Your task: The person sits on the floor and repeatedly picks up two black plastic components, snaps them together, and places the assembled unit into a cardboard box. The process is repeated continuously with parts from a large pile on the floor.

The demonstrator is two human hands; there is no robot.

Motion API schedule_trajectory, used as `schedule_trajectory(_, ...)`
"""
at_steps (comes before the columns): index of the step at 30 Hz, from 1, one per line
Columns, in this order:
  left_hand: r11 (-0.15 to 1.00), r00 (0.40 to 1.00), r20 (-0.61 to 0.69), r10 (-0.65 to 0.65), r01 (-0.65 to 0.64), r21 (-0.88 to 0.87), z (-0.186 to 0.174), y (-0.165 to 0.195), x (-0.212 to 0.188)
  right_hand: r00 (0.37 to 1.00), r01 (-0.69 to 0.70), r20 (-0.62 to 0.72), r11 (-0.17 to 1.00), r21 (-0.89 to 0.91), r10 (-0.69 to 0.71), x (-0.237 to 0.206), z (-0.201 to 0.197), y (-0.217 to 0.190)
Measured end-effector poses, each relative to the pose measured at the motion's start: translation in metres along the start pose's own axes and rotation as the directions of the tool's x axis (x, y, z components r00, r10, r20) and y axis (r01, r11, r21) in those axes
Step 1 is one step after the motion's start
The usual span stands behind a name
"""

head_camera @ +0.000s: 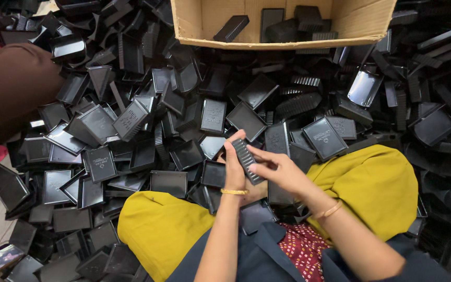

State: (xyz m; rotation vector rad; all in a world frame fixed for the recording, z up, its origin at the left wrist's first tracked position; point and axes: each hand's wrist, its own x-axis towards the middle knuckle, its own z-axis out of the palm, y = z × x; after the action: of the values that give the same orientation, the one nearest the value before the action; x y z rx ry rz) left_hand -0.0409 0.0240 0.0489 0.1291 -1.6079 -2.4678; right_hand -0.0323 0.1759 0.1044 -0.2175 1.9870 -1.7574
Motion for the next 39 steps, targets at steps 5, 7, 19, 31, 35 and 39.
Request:
schedule_trajectory(5,0.700,0.962,-0.165,0.219,-0.037,0.713,-0.026,0.012,0.010,0.992,-0.123,0.051,0.973,0.195,0.115,-0.009,0.000,-0.001)
schedule_trajectory(7,0.692,0.927,-0.204,0.316,-0.078,0.718,-0.030,0.014,0.011,0.997,-0.051,-0.057,0.998,-0.035,0.049,-0.016,0.009,-0.002)
schedule_trajectory(19,0.025,0.985,-0.067,0.158,0.064,0.998,-0.091,0.004,0.023,0.844,0.477,-0.440,0.804,0.354,-0.308,0.054,-0.069,-0.106)
schedule_trajectory(31,1.000,0.997,-0.082,0.002,-0.001,0.008,-0.082,0.062,0.003,0.948,0.051,-0.134,0.554,-0.831,-0.288,-0.001,-0.021,0.049)
schedule_trajectory(35,0.798,0.986,-0.012,-0.165,0.126,-0.590,-0.065,0.053,-0.002,0.871,0.146,-0.060,0.374,-0.916,-0.487,0.011,0.013,0.080)
schedule_trajectory(39,0.649,0.975,0.060,-0.215,0.188,-0.737,-0.061,0.036,-0.004,0.928,-0.085,-0.173,0.266,-0.960,-0.329,0.036,0.044,0.081)
